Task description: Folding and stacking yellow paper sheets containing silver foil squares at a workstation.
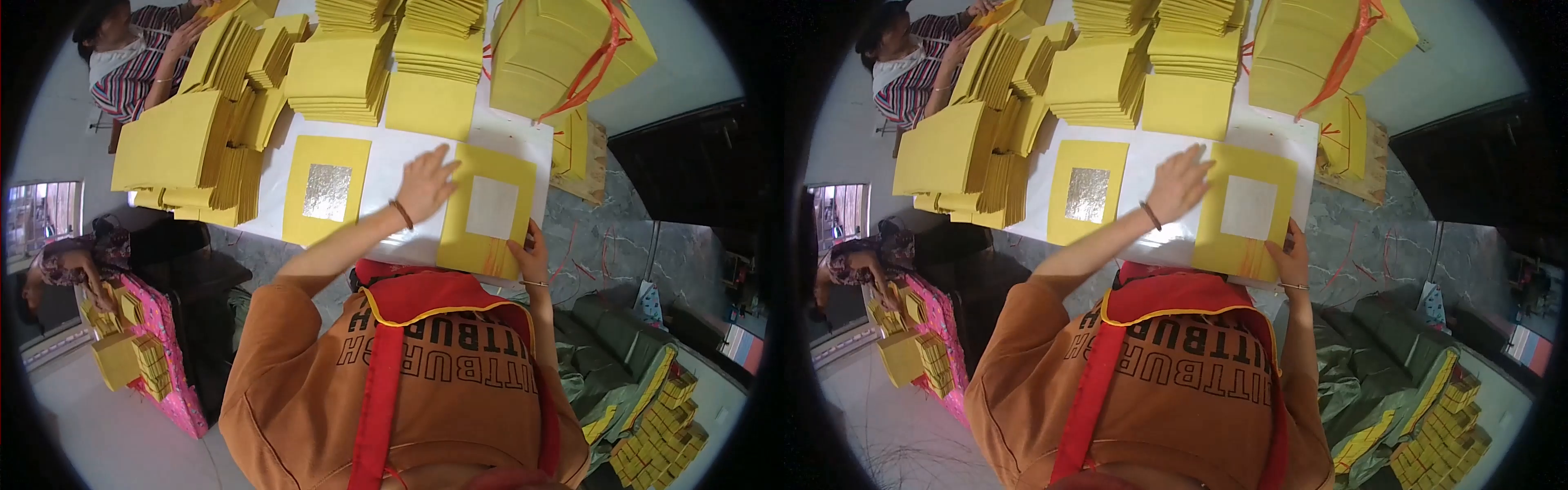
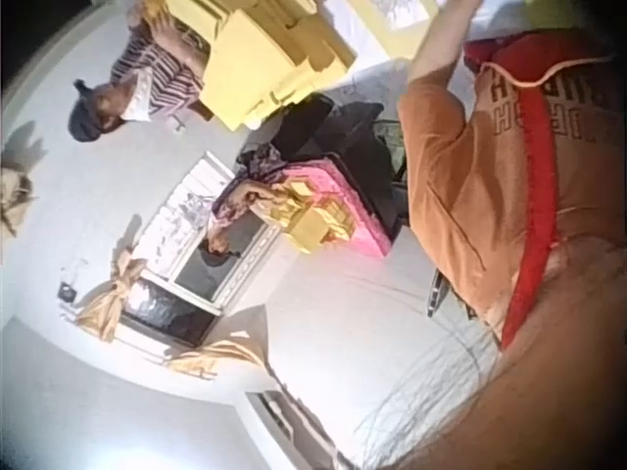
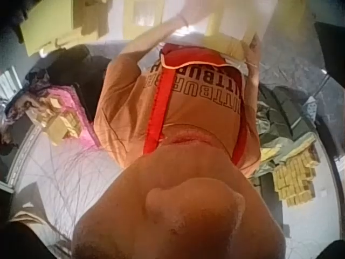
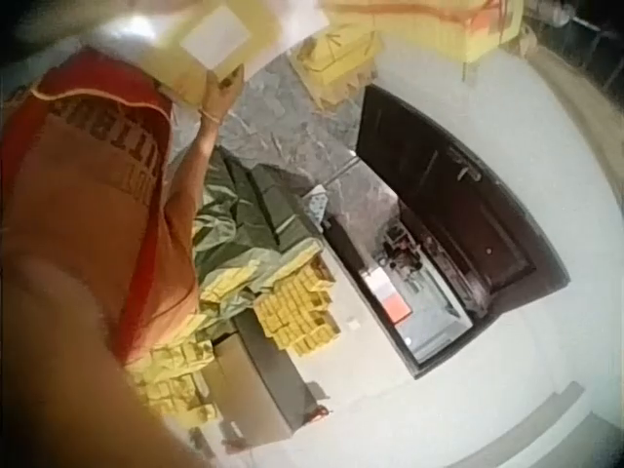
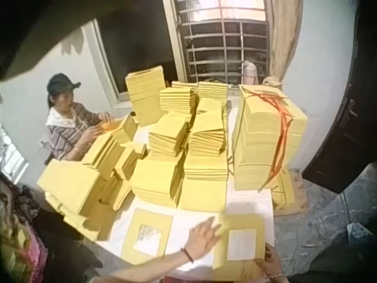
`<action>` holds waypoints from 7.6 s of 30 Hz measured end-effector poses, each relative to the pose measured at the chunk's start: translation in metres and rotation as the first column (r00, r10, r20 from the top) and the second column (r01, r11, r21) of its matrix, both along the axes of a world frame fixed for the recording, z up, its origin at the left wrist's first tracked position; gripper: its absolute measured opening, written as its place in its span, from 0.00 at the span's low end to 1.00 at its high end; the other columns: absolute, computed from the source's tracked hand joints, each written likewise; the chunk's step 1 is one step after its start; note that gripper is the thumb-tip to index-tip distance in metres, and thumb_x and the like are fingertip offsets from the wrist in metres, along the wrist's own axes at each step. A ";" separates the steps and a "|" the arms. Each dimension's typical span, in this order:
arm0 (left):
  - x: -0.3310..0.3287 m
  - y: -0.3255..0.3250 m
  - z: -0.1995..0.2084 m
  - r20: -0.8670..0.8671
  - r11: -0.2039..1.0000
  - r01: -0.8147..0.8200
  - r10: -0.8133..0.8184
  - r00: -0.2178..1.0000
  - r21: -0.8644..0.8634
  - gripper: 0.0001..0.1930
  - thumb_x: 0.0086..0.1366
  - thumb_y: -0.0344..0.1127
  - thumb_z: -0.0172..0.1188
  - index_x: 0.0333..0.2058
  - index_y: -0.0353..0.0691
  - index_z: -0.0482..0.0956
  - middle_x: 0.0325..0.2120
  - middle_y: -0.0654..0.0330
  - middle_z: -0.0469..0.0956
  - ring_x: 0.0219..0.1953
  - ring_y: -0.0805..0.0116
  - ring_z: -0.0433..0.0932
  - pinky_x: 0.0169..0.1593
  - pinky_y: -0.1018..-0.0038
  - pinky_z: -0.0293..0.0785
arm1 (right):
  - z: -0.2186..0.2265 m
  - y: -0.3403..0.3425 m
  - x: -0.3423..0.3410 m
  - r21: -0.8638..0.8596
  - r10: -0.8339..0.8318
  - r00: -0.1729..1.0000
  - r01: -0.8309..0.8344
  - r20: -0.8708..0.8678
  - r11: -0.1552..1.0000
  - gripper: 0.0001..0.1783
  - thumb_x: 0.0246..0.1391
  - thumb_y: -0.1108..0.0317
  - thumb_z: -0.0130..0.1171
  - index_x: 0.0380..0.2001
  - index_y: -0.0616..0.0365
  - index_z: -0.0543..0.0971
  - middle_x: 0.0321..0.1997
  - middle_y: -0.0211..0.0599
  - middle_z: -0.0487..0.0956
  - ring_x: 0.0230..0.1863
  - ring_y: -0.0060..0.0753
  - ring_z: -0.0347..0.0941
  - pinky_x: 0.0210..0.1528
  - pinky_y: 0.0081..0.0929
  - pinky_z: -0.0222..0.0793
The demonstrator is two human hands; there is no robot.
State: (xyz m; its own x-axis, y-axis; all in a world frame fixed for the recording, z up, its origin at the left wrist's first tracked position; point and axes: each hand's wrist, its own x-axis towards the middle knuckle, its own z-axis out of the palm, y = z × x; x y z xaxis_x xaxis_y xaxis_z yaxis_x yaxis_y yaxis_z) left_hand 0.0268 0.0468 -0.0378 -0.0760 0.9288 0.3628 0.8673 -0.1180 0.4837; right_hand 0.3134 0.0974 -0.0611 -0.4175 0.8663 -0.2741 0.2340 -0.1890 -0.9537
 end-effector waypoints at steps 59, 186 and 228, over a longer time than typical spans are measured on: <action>-0.058 0.050 -0.025 -0.134 0.929 -0.276 0.250 0.959 -0.245 0.27 0.63 0.57 0.39 0.55 0.49 0.63 0.59 0.47 0.51 0.61 0.46 0.47 0.60 0.53 0.42 | -0.007 -0.020 -0.046 0.093 0.101 0.992 -0.108 0.076 0.990 0.35 0.39 0.67 0.64 0.53 0.61 0.63 0.50 0.45 0.65 0.52 0.38 0.63 0.52 0.30 0.61; -0.037 -0.024 -0.014 0.209 0.995 -0.097 0.098 0.973 -0.015 0.21 0.55 0.27 0.51 0.49 0.37 0.67 0.48 0.43 0.66 0.49 0.45 0.65 0.50 0.61 0.63 | -0.018 0.004 -0.012 0.648 -0.146 0.796 -0.355 0.588 0.674 0.28 0.48 0.61 0.56 0.54 0.51 0.67 0.62 0.48 0.57 0.62 0.57 0.50 0.58 0.46 0.50; -0.002 -0.051 -0.031 -0.126 0.945 -0.322 0.315 0.941 -0.047 0.18 0.55 0.30 0.49 0.47 0.40 0.69 0.50 0.50 0.63 0.55 0.52 0.58 0.56 0.57 0.51 | -0.015 -0.004 -0.037 0.642 -0.337 0.674 -0.267 0.658 0.719 0.27 0.50 0.49 0.51 0.53 0.43 0.67 0.64 0.39 0.54 0.66 0.50 0.43 0.57 0.49 0.50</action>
